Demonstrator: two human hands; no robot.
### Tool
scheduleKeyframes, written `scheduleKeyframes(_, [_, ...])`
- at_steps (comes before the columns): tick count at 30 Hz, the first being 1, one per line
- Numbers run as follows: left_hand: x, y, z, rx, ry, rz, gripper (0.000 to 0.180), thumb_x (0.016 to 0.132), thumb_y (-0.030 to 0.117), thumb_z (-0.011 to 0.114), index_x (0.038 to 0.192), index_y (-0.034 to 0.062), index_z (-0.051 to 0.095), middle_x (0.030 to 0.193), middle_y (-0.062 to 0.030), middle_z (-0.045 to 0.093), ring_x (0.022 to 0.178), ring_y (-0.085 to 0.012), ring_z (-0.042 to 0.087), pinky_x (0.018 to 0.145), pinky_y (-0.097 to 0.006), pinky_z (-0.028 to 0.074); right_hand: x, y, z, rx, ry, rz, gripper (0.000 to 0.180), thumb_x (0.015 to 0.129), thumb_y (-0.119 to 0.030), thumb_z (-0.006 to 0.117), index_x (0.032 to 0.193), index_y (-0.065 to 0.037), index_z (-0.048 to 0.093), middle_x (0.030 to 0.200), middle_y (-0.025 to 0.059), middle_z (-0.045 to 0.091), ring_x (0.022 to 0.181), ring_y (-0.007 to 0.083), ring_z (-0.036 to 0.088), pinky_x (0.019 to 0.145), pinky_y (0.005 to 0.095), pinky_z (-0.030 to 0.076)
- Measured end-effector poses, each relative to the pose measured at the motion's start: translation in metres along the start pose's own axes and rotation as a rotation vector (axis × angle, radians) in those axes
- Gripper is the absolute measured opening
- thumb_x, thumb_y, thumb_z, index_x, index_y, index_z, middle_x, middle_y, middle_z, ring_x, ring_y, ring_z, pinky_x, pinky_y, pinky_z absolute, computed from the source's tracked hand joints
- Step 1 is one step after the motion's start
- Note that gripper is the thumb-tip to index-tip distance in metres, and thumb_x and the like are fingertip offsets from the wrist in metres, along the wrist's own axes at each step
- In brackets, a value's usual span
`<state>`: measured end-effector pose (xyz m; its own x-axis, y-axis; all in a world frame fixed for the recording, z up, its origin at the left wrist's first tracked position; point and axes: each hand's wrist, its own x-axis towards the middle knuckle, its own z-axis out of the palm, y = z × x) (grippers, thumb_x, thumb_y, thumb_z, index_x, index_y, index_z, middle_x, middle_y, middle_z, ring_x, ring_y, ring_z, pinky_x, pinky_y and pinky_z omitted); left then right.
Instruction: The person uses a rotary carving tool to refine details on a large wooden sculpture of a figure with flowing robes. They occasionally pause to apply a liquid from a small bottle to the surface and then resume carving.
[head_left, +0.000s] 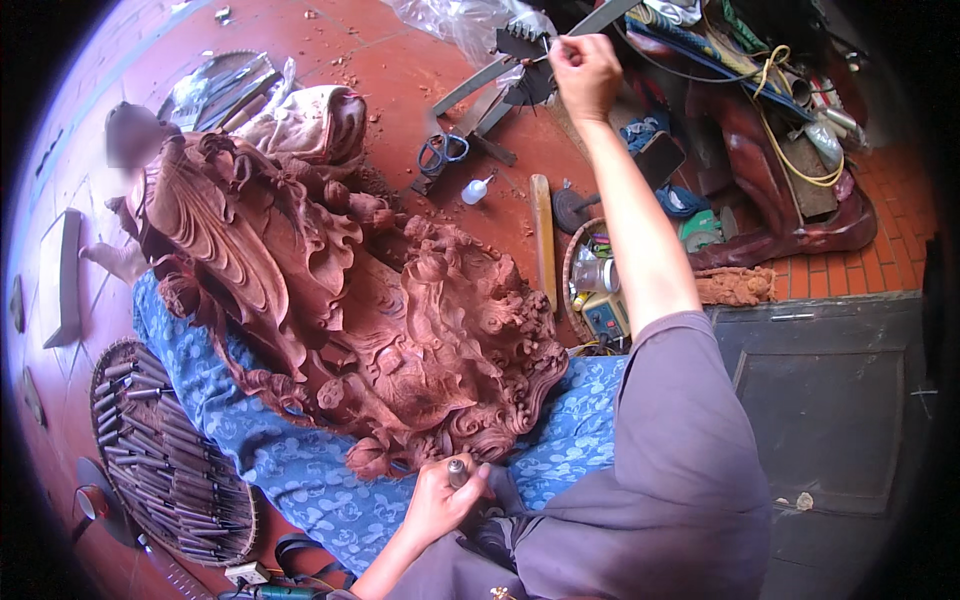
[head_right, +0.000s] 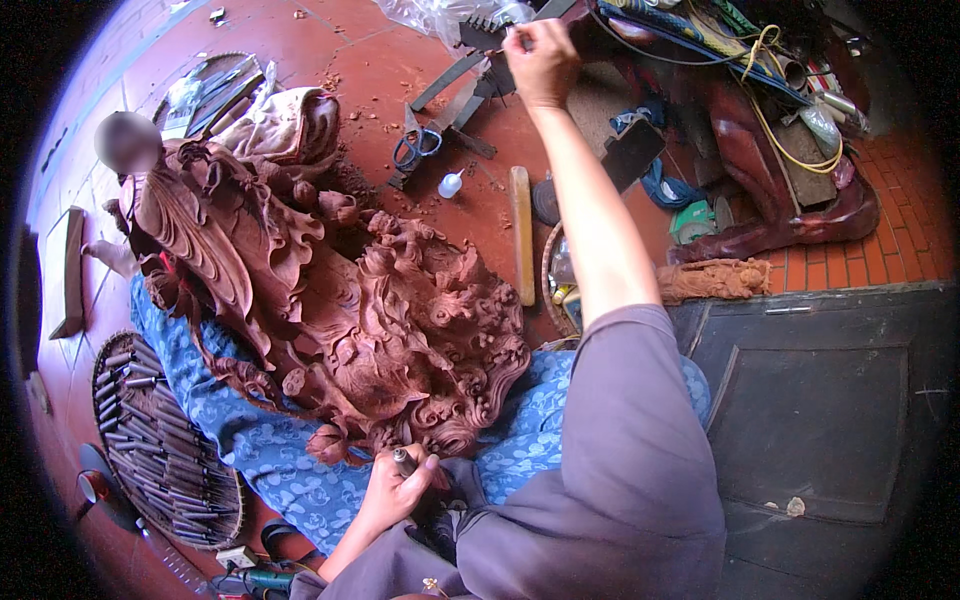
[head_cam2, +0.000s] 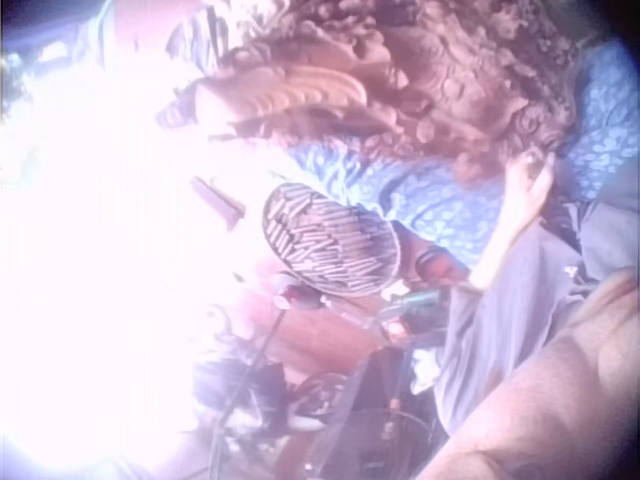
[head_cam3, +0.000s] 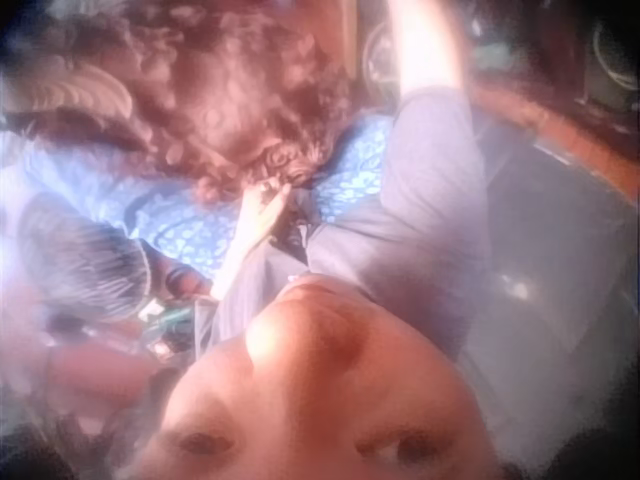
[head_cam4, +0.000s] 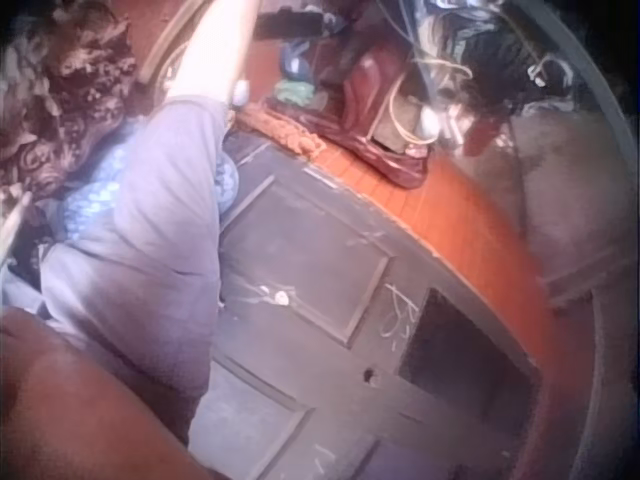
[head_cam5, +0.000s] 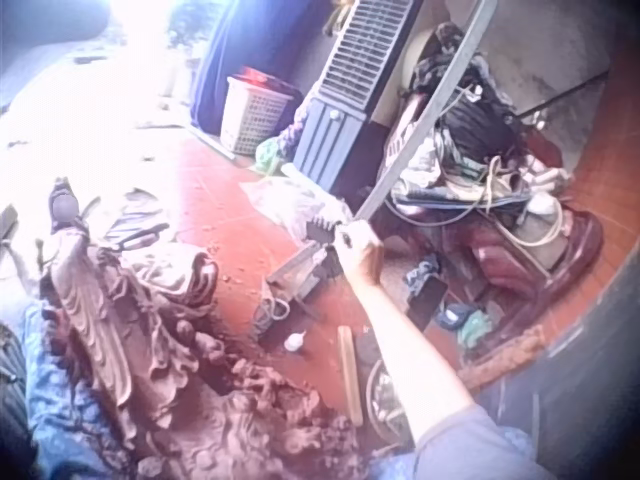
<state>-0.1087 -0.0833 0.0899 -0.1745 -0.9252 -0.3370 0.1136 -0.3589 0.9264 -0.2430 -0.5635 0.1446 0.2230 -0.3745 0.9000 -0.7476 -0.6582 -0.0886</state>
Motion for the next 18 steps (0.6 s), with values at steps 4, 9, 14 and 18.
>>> scheduleKeyframes(4, [0.0, -0.02, 0.004, -0.087, -0.008, 0.008, 0.027, 0.084, 0.013, 0.056, 0.061, -0.0002, 0.05, 0.057, -0.0078, 0.058, 0.052, -0.0136, 0.055, 0.051, -0.027, 0.042, 0.04, -0.029, -0.052, 0.423, -0.04, 0.138, 0.009, 0.083, -0.01, 0.061, 0.084, -0.001, 0.059, 0.087, 0.0075, 0.065, 0.073, 0.0114, 0.061, 0.066, 0.0228, 0.05])
scheduleKeyframes(9, [-0.008, -0.022, 0.007, -0.245, 0.05, 0.016, 0.031, 0.091, 0.023, 0.051, 0.067, 0.003, 0.053, 0.059, -0.0015, 0.058, 0.056, -0.0074, 0.051, 0.053, -0.026, 0.042, 0.045, -0.149, -0.156, 1.049, -0.699, 0.444, 0.015, 0.089, -0.009, 0.052, 0.099, 0.002, 0.055, 0.085, 0.0109, 0.064, 0.079, 0.016, 0.062, 0.072, 0.0287, 0.051])
scheduleKeyframes(14, [-0.028, 0.017, 0.013, -0.324, 0.07, 0.133, 0.032, 0.091, 0.023, 0.053, 0.065, 0.0048, 0.051, 0.056, 0.0012, 0.053, 0.054, -0.0055, 0.047, 0.05, -0.024, 0.039, -0.008, -0.256, -0.252, 1.189, -1.253, 0.7, 0.008, 0.09, -0.007, 0.049, 0.092, 0.0, 0.049, 0.081, 0.0092, 0.063, 0.077, 0.0139, 0.063, 0.068, 0.0256, 0.05])
scheduleKeyframes(18, [-0.045, 0.038, 0.024, -0.245, 0.051, 0.202, 0.032, 0.09, 0.023, 0.054, 0.064, 0.0059, 0.047, 0.056, 0.0008, 0.053, 0.053, -0.0048, 0.047, 0.047, -0.023, 0.038, -0.041, -0.268, -0.272, 1.195, -1.323, 0.705, 0.009, 0.091, -0.007, 0.048, 0.094, 0.001, 0.047, 0.078, 0.0096, 0.064, 0.077, 0.0129, 0.063, 0.068, 0.0251, 0.05])
